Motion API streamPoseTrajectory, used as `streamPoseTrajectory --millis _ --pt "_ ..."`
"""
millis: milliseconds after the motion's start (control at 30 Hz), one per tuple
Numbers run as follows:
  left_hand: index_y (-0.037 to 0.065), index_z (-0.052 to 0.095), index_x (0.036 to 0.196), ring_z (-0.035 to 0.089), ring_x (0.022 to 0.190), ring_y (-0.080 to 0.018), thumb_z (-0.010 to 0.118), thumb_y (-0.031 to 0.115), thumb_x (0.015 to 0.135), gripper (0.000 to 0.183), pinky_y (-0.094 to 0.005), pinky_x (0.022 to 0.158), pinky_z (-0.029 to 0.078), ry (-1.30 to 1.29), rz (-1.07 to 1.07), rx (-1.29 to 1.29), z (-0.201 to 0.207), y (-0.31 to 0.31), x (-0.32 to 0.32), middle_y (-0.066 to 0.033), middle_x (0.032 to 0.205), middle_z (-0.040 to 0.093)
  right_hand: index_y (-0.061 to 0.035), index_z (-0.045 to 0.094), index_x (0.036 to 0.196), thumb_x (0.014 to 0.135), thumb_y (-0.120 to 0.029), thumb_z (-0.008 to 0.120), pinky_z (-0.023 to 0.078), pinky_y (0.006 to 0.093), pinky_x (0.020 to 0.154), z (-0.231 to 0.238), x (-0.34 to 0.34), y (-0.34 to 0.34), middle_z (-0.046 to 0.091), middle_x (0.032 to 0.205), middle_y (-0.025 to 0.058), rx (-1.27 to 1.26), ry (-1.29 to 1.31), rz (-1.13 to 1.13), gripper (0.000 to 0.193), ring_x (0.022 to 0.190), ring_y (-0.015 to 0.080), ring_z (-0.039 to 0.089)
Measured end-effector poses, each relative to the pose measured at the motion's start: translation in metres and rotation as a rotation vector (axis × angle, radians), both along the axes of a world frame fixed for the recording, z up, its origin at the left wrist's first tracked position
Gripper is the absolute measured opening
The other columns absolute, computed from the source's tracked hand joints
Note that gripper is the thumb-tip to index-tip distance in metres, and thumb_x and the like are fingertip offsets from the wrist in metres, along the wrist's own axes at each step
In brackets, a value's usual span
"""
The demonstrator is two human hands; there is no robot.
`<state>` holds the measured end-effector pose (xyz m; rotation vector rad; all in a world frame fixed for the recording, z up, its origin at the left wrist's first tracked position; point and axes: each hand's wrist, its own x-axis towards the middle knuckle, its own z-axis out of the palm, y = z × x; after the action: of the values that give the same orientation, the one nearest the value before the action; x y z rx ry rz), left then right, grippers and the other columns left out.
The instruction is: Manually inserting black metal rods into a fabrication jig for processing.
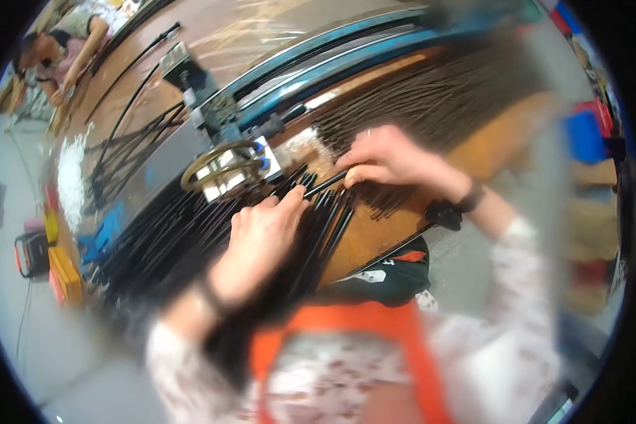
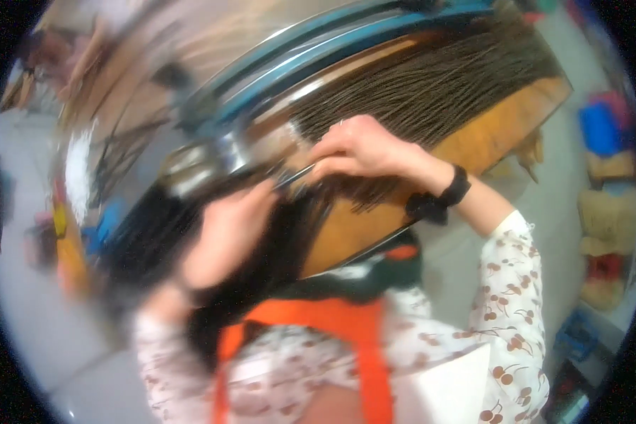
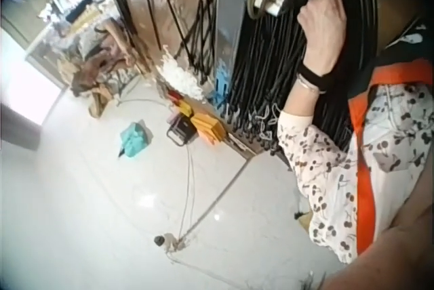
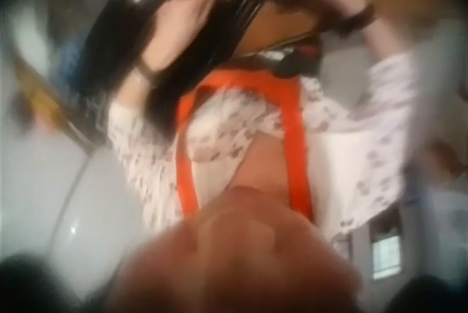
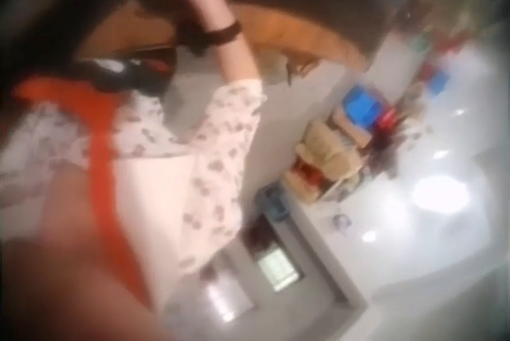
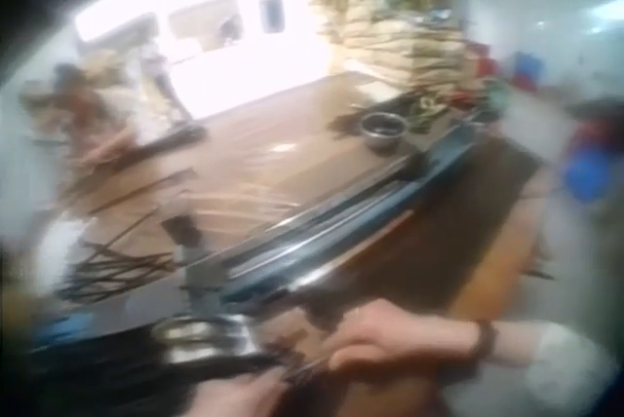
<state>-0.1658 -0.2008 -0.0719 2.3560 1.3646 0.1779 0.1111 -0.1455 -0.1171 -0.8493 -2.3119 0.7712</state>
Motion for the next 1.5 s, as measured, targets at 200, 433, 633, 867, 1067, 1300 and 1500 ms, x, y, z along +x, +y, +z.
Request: streamPoseTrajectory --millis 200,433,633,867,1067,1300,1500 --pt "0.012 0.062 0.115 0.065 0.063 -0.0386 0.057 0.027 0.097 0.023 -0.0503 0.054 0.05 0.058 -0.112 -0.029 0.027 0.006 0.032 -0.0146 0.075 0.066 -0.008 0.075 0.104 0.081 -0.016 0.075 0.047 0.036 0.062 -0.022 0.015 -0.032 0.066 0.075 0.0055 -0.003 0.198 -0.17 0.024 0.07 0.023 0.057" --pt "0.01 0.061 0.093 0.062 0.057 -0.0335 0.055 0.011 0.091 0.006 -0.0462 0.05 0.049 0.165 -0.208 0.155 0.051 0.009 0.054 -0.0124 0.07 0.062 -0.0037 0.068 0.116 0.082 -0.008 0.069 0.051 0.0386 0.064 0.006 0.008 -0.029 0.066 0.089 0.0048 0.609 0.22 -0.113 0.034 0.076 0.0233 0.059" --pt "0.0 0.054 0.125 0.061 0.081 -0.0331 0.056 0.0 0.083 0.042 -0.0427 0.069 0.051 0.204 -0.343 0.477 0.103 0.049 0.053 -0.0163 0.089 0.059 -0.0065 0.058 0.132 0.075 -0.027 0.082 0.053 0.0379 0.073 0.017 0.08 0.028 0.066 0.096 0.008 0.697 0.144 -0.498 0.065 0.085 0.0286 0.065" --pt "0.017 0.05 0.144 0.061 0.07 -0.0306 0.063 0.012 0.086 0.059 -0.0437 0.058 0.049 0.261 -0.412 0.36 0.112 0.102 0.085 -0.0125 0.08 0.056 -0.0061 0.059 0.133 0.08 -0.031 0.08 0.047 0.0353 0.056 0.03 0.124 0.044 0.052 0.068 0.0064 0.634 0.1 -0.612 0.062 0.062 0.0222 0.054" --pt "0.007 0.044 0.144 0.062 0.076 -0.0321 0.061 0.009 0.085 0.061 -0.044 0.065 0.052 0.26 -0.461 0.423 0.089 0.117 0.103 -0.0148 0.085 0.06 -0.0097 0.059 0.133 0.077 -0.028 0.083 0.054 0.0339 0.064 0.022 0.154 0.062 0.065 0.082 0.01 0.678 0.122 -0.614 0.063 0.077 0.0221 0.065" --pt "0.003 0.051 0.132 0.062 0.083 -0.0372 0.058 0.004 0.084 0.048 -0.0467 0.071 0.052 0.204 -0.433 0.328 0.089 0.127 0.092 -0.0182 0.088 0.061 -0.0063 0.068 0.117 0.079 -0.022 0.082 0.041 0.0348 0.05 0.04 0.194 0.057 0.047 0.063 0.0063 0.954 0.031 -0.831 0.043 0.057 0.0214 0.05" --pt "0.007 0.056 0.13 0.061 0.074 -0.0362 0.059 0.002 0.082 0.049 -0.0463 0.062 0.051 0.149 -0.492 0.345 0.081 0.118 0.094 -0.017 0.082 0.058 -0.0087 0.069 0.109 0.076 -0.015 0.081 0.049 0.0336 0.055 0.031 0.16 0.05 0.058 0.072 0.0036 1.032 0.038 -0.592 0.036 0.062 0.0223 0.057"
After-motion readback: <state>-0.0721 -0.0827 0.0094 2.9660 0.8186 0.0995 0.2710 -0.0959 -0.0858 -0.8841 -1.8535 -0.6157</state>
